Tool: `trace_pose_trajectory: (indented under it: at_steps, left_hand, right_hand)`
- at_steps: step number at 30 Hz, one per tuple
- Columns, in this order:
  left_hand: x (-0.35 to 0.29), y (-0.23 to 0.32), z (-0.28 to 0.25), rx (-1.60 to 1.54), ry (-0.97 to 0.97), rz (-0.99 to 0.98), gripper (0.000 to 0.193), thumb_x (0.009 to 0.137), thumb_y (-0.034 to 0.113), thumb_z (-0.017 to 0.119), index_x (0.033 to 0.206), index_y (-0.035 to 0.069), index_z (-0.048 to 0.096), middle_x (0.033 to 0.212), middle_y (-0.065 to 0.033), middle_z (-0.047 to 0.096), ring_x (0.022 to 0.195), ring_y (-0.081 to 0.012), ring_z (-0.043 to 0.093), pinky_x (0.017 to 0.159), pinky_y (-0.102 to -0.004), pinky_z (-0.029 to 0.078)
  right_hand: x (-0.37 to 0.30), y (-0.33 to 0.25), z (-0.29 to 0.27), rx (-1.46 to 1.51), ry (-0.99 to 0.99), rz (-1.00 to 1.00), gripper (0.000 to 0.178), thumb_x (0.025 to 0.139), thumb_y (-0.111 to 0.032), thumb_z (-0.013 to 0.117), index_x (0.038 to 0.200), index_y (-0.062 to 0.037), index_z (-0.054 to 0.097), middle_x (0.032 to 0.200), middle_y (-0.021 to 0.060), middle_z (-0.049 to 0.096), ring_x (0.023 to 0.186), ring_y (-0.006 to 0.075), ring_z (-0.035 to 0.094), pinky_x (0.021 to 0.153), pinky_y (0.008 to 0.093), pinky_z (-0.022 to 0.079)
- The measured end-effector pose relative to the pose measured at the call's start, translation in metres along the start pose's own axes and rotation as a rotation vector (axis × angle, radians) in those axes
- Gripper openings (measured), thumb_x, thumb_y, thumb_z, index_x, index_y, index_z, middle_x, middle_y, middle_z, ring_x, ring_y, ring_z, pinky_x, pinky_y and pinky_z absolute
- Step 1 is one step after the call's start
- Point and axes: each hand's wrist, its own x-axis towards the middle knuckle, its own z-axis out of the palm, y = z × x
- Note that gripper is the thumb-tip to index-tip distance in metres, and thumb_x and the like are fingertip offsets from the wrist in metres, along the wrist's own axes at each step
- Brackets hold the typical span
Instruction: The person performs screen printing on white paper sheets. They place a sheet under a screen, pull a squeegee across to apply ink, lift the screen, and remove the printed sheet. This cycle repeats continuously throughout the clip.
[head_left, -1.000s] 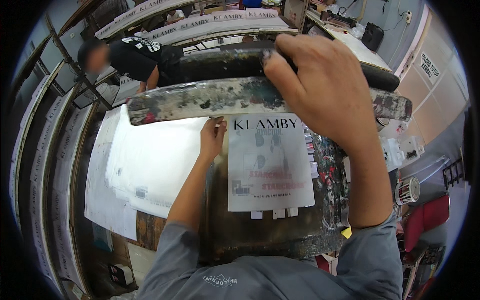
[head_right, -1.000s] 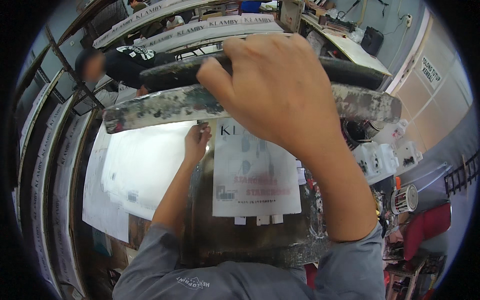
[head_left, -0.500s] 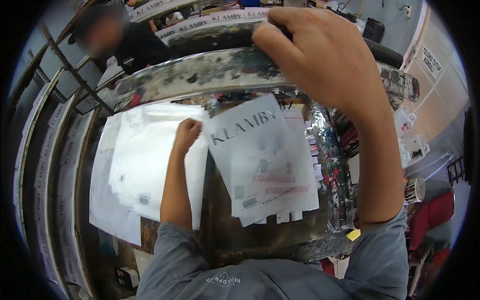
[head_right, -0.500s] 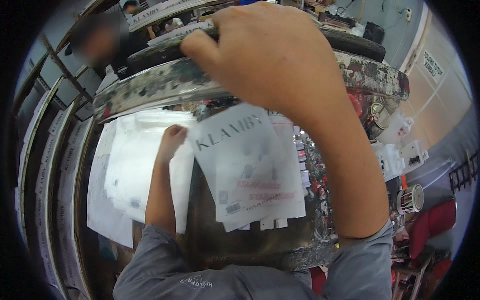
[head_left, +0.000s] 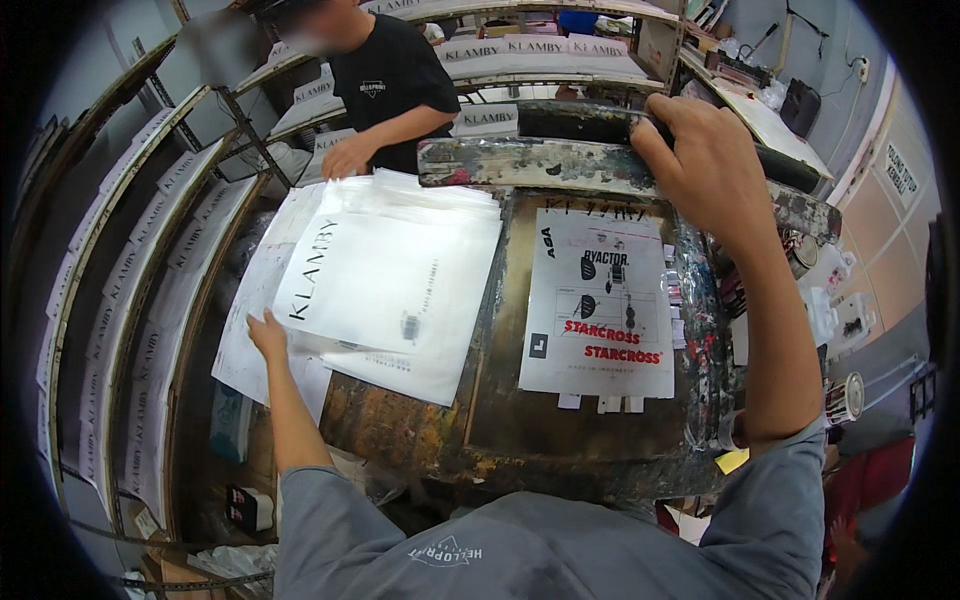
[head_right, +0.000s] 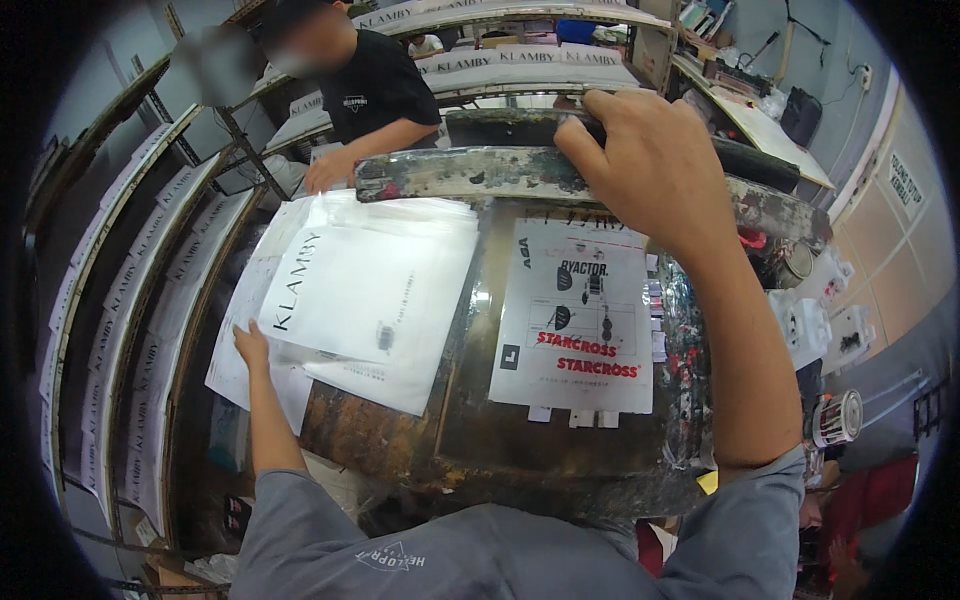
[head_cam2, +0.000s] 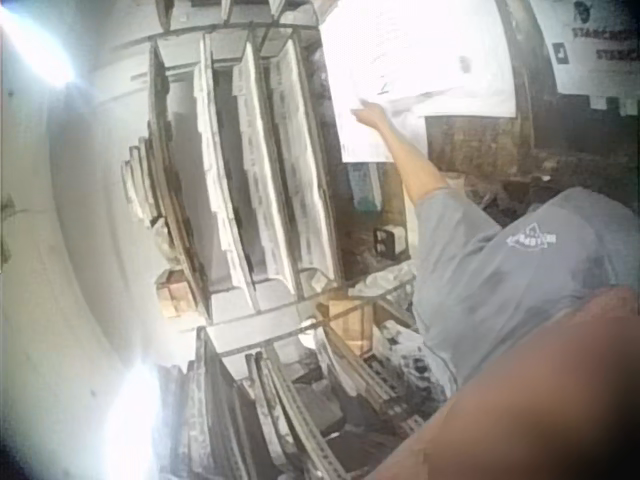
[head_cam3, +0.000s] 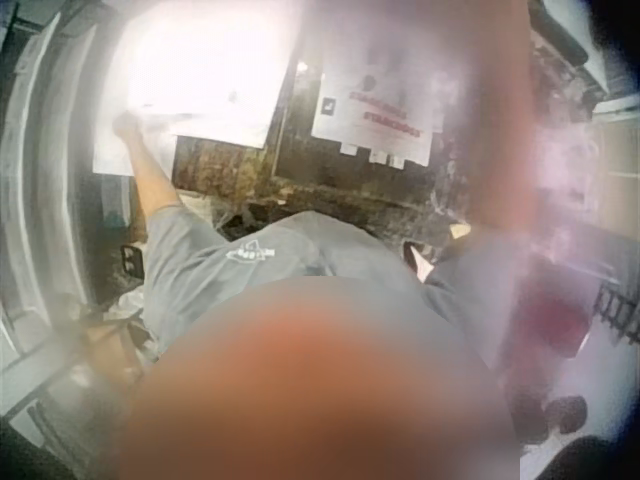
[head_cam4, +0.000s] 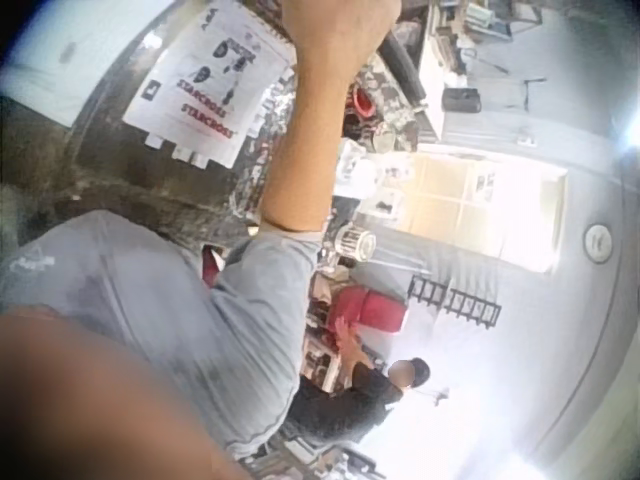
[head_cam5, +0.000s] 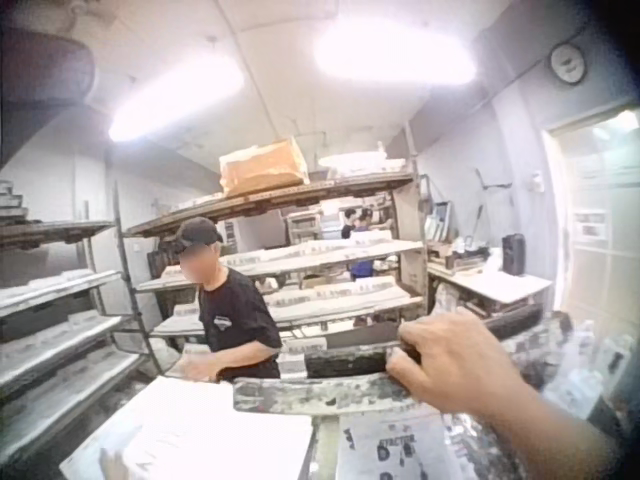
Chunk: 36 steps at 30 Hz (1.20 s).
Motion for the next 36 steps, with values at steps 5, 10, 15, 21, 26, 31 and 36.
trace_pose_trajectory:
  at_steps: [5, 10, 15, 21, 26, 31, 36]
  left_hand:
    - [-0.147, 0.136, -0.017, -0.066, -0.698, 1.225, 0.058, 0.105, 0.034, 0.068, 0.158, 0.013, 0.056, 0.163, -0.0125, 0.054, 0.157, -0.0352, 0.042, 0.131, -0.0689, 0.011]
    - [-0.243, 0.240, 0.001, 0.068, -1.010, 1.326, 0.080, 0.110, 0.065, 0.040, 0.164, 0.006, 0.046, 0.172, -0.0167, 0.042, 0.163, -0.0356, 0.031, 0.130, -0.0709, 0.006]
    - [-0.323, 0.318, 0.049, -0.335, -1.104, 1.201, 0.097, 0.106, 0.069, 0.047, 0.170, -0.001, 0.027, 0.173, -0.0251, 0.035, 0.161, -0.0451, 0.030, 0.133, -0.0621, 0.011]
    - [-0.419, 0.429, 0.080, -0.494, -1.100, 1.388, 0.119, 0.093, 0.081, 0.058, 0.170, -0.003, 0.022, 0.172, -0.0274, 0.034, 0.162, -0.0445, 0.030, 0.133, -0.0594, 0.013]
    - [-0.474, 0.461, 0.074, -0.650, -1.090, 1.445, 0.128, 0.088, 0.082, 0.064, 0.171, -0.003, 0.017, 0.172, -0.0296, 0.031, 0.162, -0.0449, 0.027, 0.133, -0.0593, 0.014]
    - [-0.463, 0.450, 0.045, -0.761, -1.126, 1.229, 0.116, 0.092, 0.069, 0.071, 0.168, -0.004, 0.025, 0.172, -0.0300, 0.033, 0.159, -0.0470, 0.033, 0.132, -0.0596, 0.019]
    - [-0.377, 0.356, -0.006, -0.437, -1.115, 0.901, 0.072, 0.105, 0.044, 0.067, 0.157, -0.002, 0.050, 0.170, -0.0263, 0.039, 0.158, -0.0484, 0.034, 0.131, -0.0595, 0.023]
  right_hand:
    - [-0.006, -0.007, -0.004, 0.019, -0.023, 0.010, 0.042, 0.097, -0.036, 0.060, 0.084, 0.0032, 0.068, 0.083, 0.0234, 0.070, 0.087, 0.0433, 0.068, 0.082, 0.0542, 0.049]
    - [0.005, -0.009, -0.006, 0.030, -0.042, 0.015, 0.048, 0.098, -0.040, 0.057, 0.087, 0.0040, 0.071, 0.085, 0.0256, 0.072, 0.086, 0.0441, 0.071, 0.083, 0.0536, 0.052]
    - [0.004, 0.002, -0.002, -0.030, -0.068, -0.024, 0.051, 0.097, -0.041, 0.056, 0.081, 0.0039, 0.074, 0.078, 0.0244, 0.072, 0.079, 0.0419, 0.072, 0.081, 0.0530, 0.056]
    - [0.009, 0.012, 0.007, -0.007, 0.001, -0.012, 0.041, 0.096, -0.039, 0.061, 0.100, 0.0010, 0.072, 0.088, 0.0272, 0.070, 0.076, 0.0480, 0.067, 0.073, 0.0550, 0.053]
    - [0.021, 0.006, -0.026, 0.074, -0.160, 0.002, 0.053, 0.098, -0.039, 0.054, 0.076, 0.0051, 0.071, 0.069, 0.0238, 0.069, 0.065, 0.0409, 0.070, 0.069, 0.0515, 0.058]
    - [0.043, -0.004, -0.049, -0.019, -0.449, -0.006, 0.055, 0.103, -0.031, 0.047, 0.065, 0.0043, 0.067, 0.064, 0.0215, 0.066, 0.060, 0.0389, 0.067, 0.066, 0.0515, 0.058]
    - [0.025, -0.025, -0.037, -0.260, -0.379, 0.134, 0.054, 0.103, -0.032, 0.046, 0.068, 0.0029, 0.067, 0.065, 0.0198, 0.066, 0.062, 0.0371, 0.068, 0.066, 0.0505, 0.058]
